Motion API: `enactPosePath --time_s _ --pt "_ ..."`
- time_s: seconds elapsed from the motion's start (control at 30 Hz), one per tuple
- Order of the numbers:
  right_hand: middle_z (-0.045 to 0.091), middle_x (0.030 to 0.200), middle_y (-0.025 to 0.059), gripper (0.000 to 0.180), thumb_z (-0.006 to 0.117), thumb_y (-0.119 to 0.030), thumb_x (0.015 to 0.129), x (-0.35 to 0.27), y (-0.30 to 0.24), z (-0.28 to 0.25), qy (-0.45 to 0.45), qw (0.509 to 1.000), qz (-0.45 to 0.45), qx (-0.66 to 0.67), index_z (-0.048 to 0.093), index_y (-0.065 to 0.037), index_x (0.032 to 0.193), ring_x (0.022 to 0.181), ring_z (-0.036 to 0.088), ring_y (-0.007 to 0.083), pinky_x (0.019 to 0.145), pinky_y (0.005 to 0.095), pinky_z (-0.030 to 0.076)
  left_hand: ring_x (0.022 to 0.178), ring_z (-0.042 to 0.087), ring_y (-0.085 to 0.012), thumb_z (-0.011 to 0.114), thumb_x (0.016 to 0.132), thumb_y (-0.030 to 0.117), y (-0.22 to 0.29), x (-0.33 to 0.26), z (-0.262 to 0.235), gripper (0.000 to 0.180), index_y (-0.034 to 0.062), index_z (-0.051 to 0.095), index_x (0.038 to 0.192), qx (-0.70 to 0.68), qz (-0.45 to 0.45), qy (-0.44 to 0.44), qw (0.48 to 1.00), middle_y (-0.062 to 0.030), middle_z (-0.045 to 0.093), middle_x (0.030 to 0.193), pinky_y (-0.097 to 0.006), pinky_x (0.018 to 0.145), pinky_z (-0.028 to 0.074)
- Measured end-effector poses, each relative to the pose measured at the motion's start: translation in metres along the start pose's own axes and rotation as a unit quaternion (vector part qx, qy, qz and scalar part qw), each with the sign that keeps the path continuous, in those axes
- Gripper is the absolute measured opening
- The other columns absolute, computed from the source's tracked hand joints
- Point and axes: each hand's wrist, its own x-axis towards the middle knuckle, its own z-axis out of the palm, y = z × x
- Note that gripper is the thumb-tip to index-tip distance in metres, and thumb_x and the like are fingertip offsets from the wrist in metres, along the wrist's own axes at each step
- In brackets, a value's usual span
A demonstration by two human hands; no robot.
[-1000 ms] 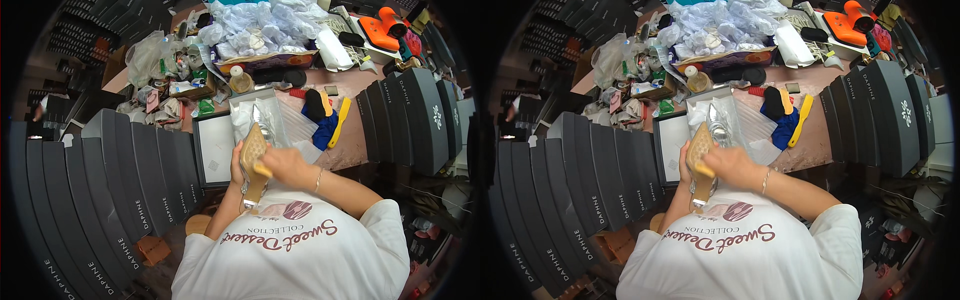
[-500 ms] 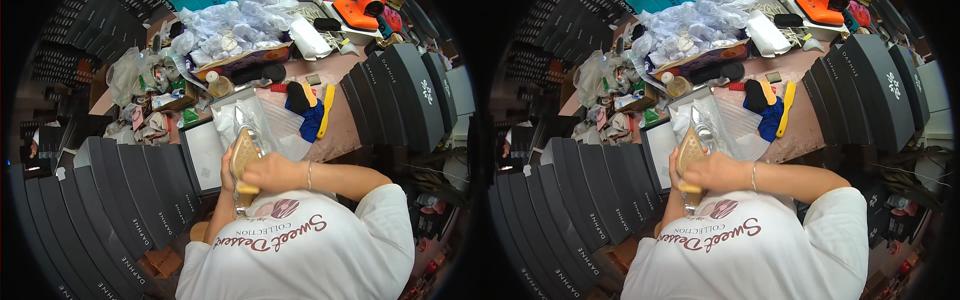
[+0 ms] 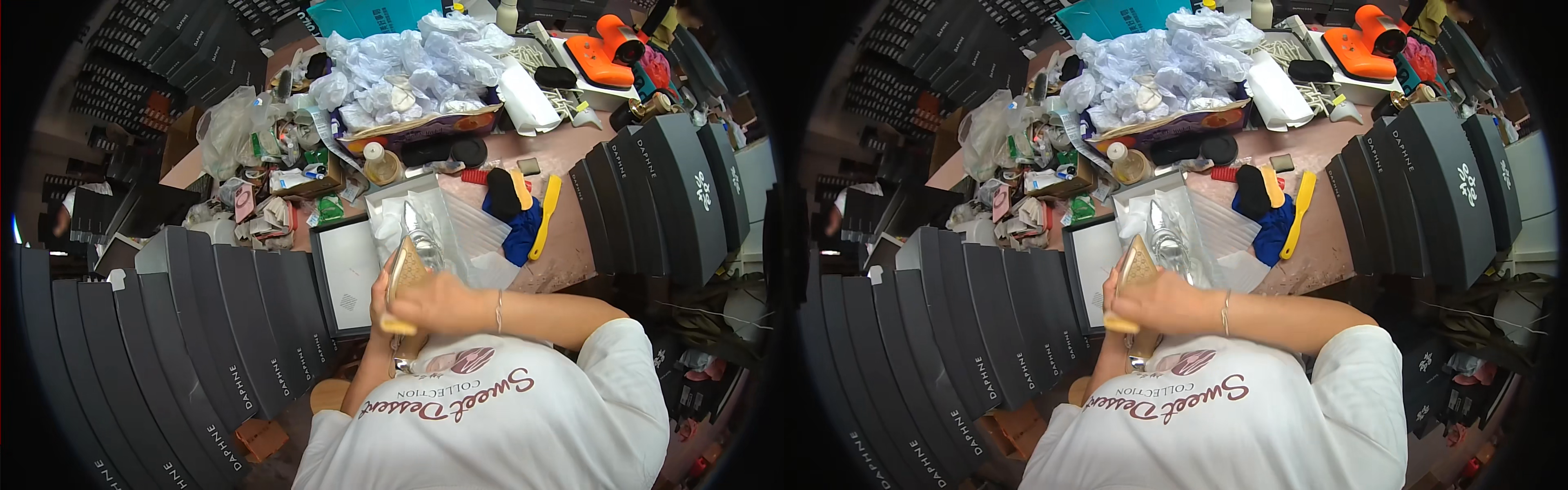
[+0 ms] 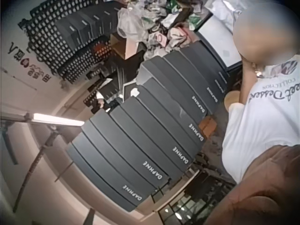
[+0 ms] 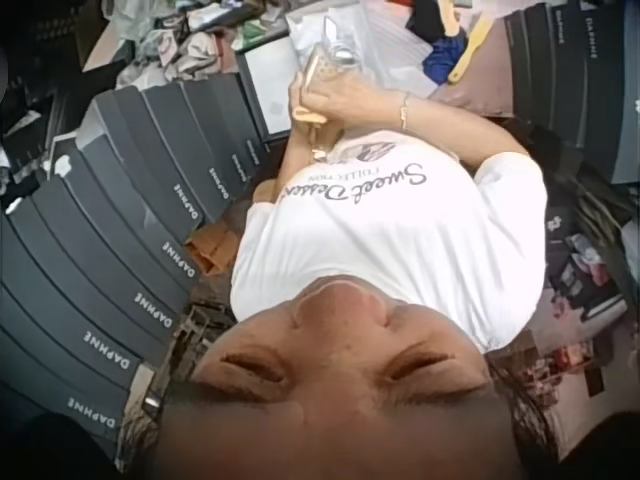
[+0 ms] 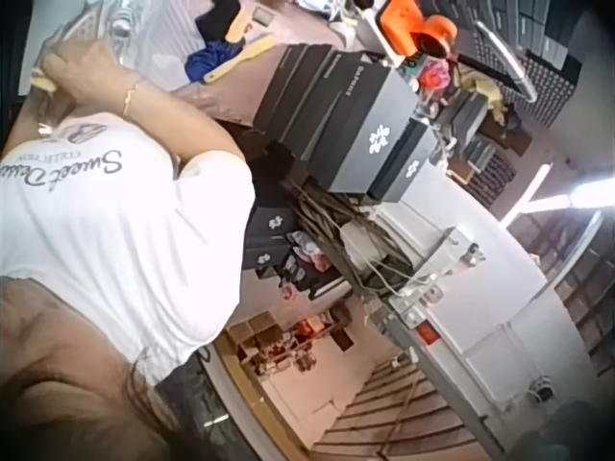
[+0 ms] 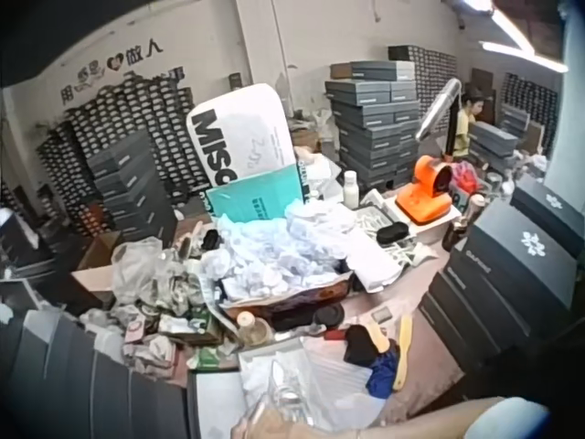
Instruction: Labeling shoe boxes, cleaning the shoes, and placing them into the boxes with wrapping paper.
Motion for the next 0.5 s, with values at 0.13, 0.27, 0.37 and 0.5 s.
enactPosePath --time_s 0.13,0.27,0.37,0.5 --pt "0.050 0.069 0.0054 0.008 0.056 -0.014 0.079 0.001 0.027 -0.005 0.026 0.998 0.048 -0.009 0.049 -0.011 0.083 0.061 0.061 0.0230 0.051 0.0348 0.050 0.089 0.063 -0.0274 0.031 0.094 0.049 0.000 0.003 -0.004 0.059 0.0071 0.039 0.135 -0.014 -0.049 -0.024 0.998 -0.0194 0.058 0.110 -0.038 0.076 0.053" --pt "0.048 0.069 0.0049 0.008 0.055 -0.014 0.080 -0.024 -0.005 -0.003 0.005 0.999 -0.028 0.025 0.049 -0.012 0.084 0.061 0.060 0.0229 0.051 0.0345 0.050 0.082 0.065 -0.0270 0.031 0.093 0.051 -0.001 0.009 -0.011 0.060 0.0028 0.048 0.125 -0.038 -0.040 -0.056 0.997 -0.0179 0.061 0.106 -0.038 0.071 0.055" --pt "0.049 0.071 0.0049 0.010 0.057 -0.015 0.079 -0.019 0.027 -0.010 0.034 0.997 0.063 -0.002 0.050 -0.012 0.085 0.062 0.061 0.0236 0.052 0.0351 0.050 0.081 0.065 -0.0263 0.030 0.094 0.051 -0.011 0.006 -0.015 0.060 0.0012 0.053 0.118 -0.069 -0.057 -0.089 0.992 -0.0171 0.062 0.103 -0.037 0.069 0.055" --pt "0.051 0.074 0.0049 0.013 0.059 -0.016 0.078 -0.041 -0.010 -0.009 -0.008 0.999 -0.025 0.032 0.050 -0.012 0.087 0.064 0.061 0.0246 0.053 0.0359 0.050 0.086 0.064 -0.0275 0.027 0.095 0.049 -0.003 0.009 -0.012 0.058 0.0026 0.050 0.122 -0.077 -0.055 -0.089 0.991 -0.0165 0.061 0.104 -0.038 0.077 0.053"
